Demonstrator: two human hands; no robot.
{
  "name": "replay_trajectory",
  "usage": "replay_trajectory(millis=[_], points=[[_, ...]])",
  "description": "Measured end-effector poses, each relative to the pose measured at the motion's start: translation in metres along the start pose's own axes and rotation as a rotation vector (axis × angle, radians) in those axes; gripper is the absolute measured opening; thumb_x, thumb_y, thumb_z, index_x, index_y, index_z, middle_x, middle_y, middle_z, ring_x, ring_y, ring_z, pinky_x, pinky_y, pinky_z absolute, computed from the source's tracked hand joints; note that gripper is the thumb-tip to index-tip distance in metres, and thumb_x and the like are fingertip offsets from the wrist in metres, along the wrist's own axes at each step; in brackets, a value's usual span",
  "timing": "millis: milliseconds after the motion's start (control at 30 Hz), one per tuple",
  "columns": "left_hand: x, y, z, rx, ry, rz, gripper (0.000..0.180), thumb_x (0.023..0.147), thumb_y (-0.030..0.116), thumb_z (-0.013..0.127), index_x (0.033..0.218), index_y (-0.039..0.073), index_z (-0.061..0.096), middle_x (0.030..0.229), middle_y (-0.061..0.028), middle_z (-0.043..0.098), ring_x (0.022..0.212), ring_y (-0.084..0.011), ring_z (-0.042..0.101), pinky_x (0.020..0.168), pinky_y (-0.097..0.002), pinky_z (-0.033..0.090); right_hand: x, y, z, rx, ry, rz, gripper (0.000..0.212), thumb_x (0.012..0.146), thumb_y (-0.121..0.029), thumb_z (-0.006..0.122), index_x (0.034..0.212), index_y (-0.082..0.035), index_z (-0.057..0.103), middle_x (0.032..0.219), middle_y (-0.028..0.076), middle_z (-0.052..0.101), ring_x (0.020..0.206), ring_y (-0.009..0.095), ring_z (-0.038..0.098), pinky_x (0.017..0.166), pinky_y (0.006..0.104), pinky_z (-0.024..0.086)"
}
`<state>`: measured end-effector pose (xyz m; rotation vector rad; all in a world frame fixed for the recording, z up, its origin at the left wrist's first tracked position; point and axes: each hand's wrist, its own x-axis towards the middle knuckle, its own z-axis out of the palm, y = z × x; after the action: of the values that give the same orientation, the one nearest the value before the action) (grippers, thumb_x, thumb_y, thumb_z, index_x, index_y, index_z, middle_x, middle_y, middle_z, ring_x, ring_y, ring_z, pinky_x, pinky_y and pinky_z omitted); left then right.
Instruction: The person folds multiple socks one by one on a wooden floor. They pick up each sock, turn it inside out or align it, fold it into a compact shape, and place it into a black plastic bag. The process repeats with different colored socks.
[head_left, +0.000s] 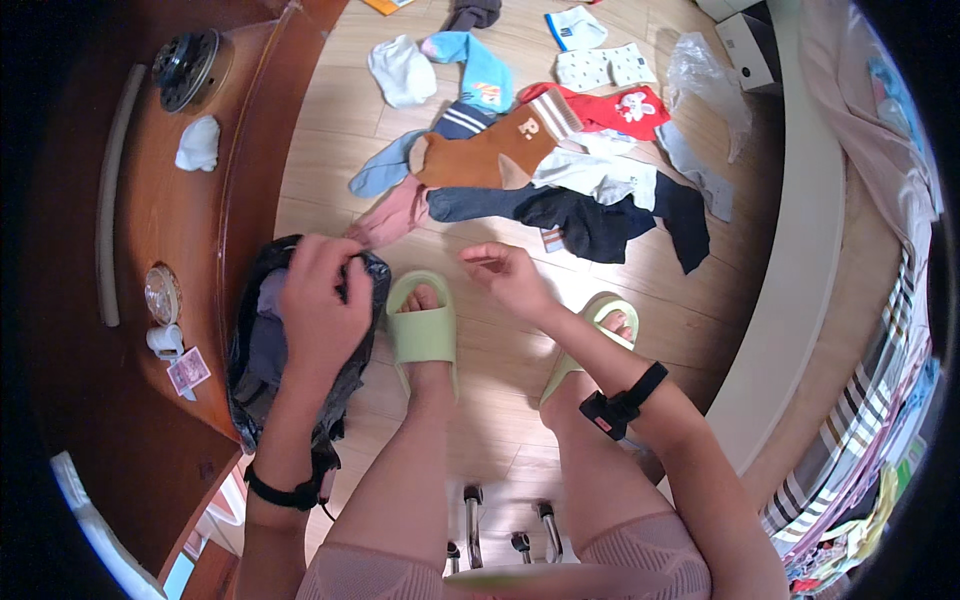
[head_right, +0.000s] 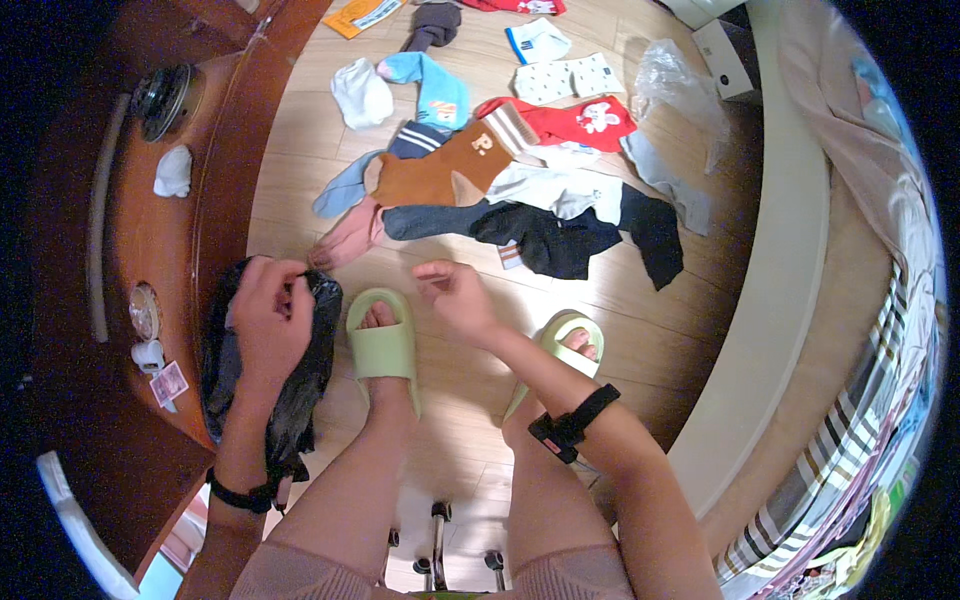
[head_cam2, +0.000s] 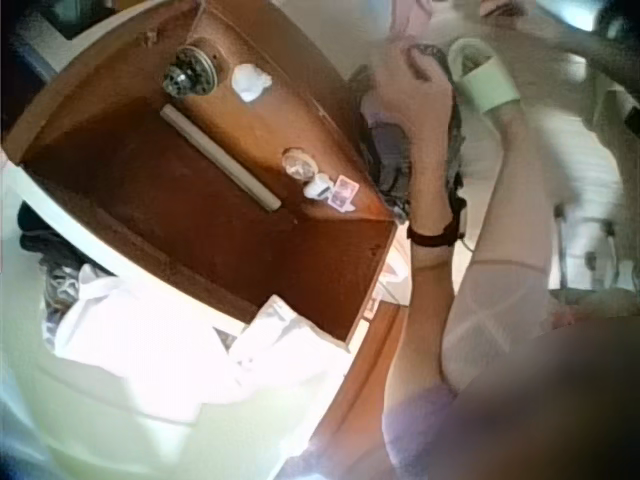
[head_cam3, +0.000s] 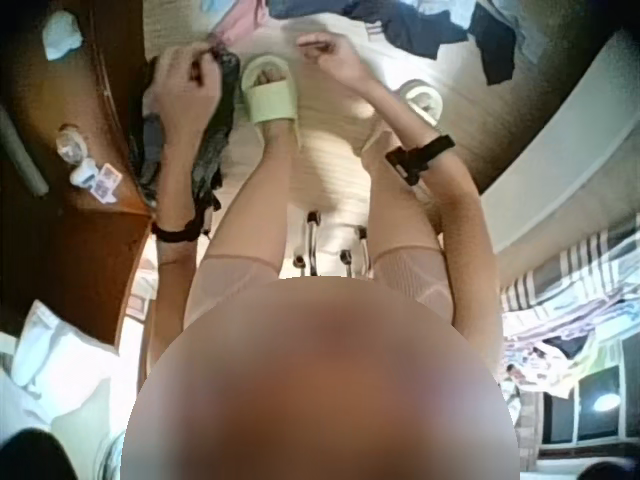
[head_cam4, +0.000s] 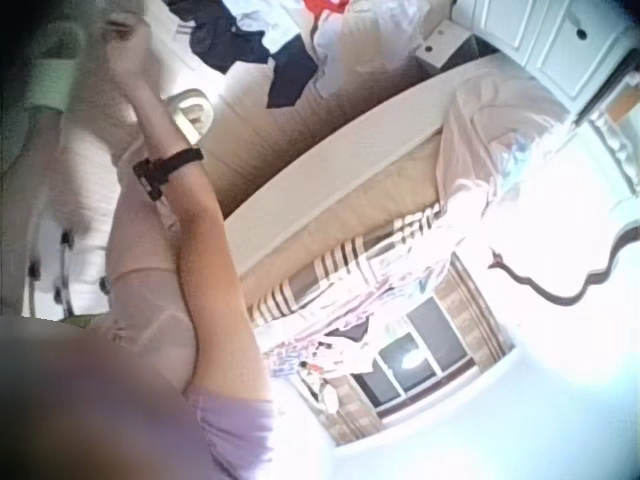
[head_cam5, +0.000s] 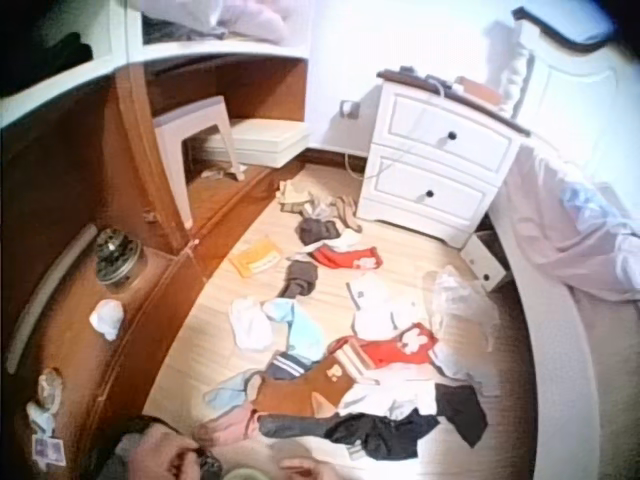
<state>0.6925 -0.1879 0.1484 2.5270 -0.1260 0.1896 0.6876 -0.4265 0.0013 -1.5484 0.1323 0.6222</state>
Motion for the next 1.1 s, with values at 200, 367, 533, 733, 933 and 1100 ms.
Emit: replay_trajectory(millis=[200,367,533,733,933,1100], points=[[0.043,0.008,0.093,-0.255,-0.185,0.086,0.016,0.082,0.002,0.062,0.098,0.002,0.062,0.101,-0.0187,0.060,0.094,-0.0394,0.060,0.081,-0.0459,0.050,0.016,-0.008,-0.064,0.102,0.301,-0.029,0.019,0.091,0.001,0.062,0.108,0.003,0.069,0.095,0.006,0.071,0.084,0.010,0.065,0.078,0.0250,0.052],[0.091,-0.025,0.150,-0.067,-0.043,0.186,0.026,0.085,0.004,0.064,0.110,0.000,0.060,0.112,-0.0201,0.060,0.103,-0.0405,0.059,0.088,-0.0429,0.049,0.025,-0.032,-0.092,0.109,0.416,0.011,0.017,0.091,0.001,0.061,0.107,0.004,0.067,0.092,0.005,0.069,0.079,0.009,0.062,0.071,0.0242,0.051],[0.111,-0.049,0.159,0.141,-0.202,-0.008,0.043,0.082,0.014,0.073,0.120,0.001,0.057,0.117,-0.0226,0.058,0.109,-0.0407,0.057,0.092,-0.0477,0.045,0.033,-0.026,-0.102,0.186,0.363,0.022,0.019,0.090,-0.002,0.062,0.108,0.003,0.066,0.091,0.005,0.068,0.076,0.008,0.060,0.068,0.0232,0.050],[0.123,-0.017,0.138,0.136,-0.361,-0.161,0.026,0.075,0.007,0.075,0.089,0.002,0.054,0.108,-0.0193,0.060,0.092,-0.0345,0.060,0.079,-0.0403,0.049,0.040,-0.032,-0.103,0.332,0.189,0.103,0.026,0.092,-0.005,0.065,0.116,0.004,0.060,0.101,0.008,0.067,0.088,0.013,0.064,0.078,0.0262,0.053],[0.092,0.061,0.116,-0.744,-0.621,0.054,0.022,0.082,-0.001,0.066,0.082,0.007,0.045,0.110,-0.0097,0.061,0.089,-0.0115,0.054,0.078,-0.0273,0.045,0.037,-0.038,-0.101,0.831,-0.052,0.375,0.050,0.098,-0.035,0.061,0.127,0.004,0.053,0.118,0.020,0.064,0.107,0.024,0.065,0.099,0.0351,0.050],[0.063,0.085,0.111,-1.235,-1.121,-0.337,0.022,0.093,0.000,0.058,0.087,0.011,0.040,0.116,-0.0102,0.064,0.095,-0.0067,0.052,0.081,-0.0239,0.044,0.029,-0.034,-0.130,1.300,-0.124,0.303,0.054,0.091,-0.023,0.064,0.139,-0.004,0.048,0.106,0.011,0.064,0.096,0.024,0.062,0.091,0.0427,0.052]])
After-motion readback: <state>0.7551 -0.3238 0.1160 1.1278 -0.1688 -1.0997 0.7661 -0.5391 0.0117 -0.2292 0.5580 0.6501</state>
